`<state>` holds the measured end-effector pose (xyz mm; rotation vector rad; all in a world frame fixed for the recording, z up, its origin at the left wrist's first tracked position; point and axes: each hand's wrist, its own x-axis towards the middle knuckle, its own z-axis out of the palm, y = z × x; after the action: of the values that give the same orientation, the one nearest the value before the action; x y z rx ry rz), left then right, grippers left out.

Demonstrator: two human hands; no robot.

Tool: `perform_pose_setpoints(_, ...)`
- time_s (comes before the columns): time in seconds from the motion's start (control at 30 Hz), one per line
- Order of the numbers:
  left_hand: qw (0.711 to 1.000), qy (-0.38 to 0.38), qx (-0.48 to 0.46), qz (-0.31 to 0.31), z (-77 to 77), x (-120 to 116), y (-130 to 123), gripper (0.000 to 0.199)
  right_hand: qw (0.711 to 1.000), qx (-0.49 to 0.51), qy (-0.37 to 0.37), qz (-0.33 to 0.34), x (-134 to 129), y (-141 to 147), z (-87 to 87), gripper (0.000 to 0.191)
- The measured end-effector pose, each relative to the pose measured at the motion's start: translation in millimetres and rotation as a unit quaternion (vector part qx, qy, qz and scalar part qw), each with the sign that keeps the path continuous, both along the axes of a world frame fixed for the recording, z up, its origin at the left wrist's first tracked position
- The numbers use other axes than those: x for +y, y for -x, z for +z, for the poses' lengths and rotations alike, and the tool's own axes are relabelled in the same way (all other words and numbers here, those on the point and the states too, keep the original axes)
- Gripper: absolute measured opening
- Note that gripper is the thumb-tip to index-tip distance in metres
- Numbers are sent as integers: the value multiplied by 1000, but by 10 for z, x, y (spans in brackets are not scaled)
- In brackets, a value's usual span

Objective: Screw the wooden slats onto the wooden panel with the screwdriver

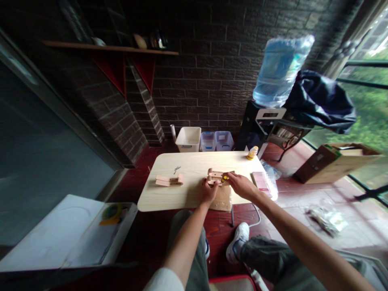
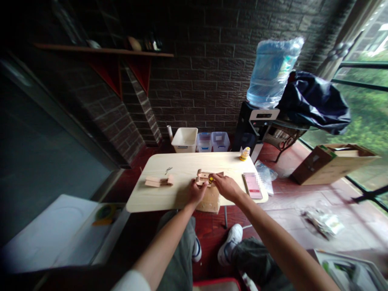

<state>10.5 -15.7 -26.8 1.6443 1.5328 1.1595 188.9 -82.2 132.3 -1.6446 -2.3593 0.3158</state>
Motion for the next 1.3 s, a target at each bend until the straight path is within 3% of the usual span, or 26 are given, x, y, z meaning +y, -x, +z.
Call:
perform_pose_setpoints(0.17,999,-25,-24,16,-26,4,-11,40,1000,-5,3,-29,-6,16,37,30)
perform_pose_setpoints(0.5,998,-32,-55,12,61,-33,-35,42,996,-33,-8,-78,79,123,93,25)
perform_pose_setpoints(0.87,999,-16,-36,12,153,-66,-10,46,997,-20,-27,-67,74,52,47,30)
perform_pose_setpoints(1.3,1000,-25,-17,-1,77,-40,23,39,999,-3,-23,-47,38,42,26,30)
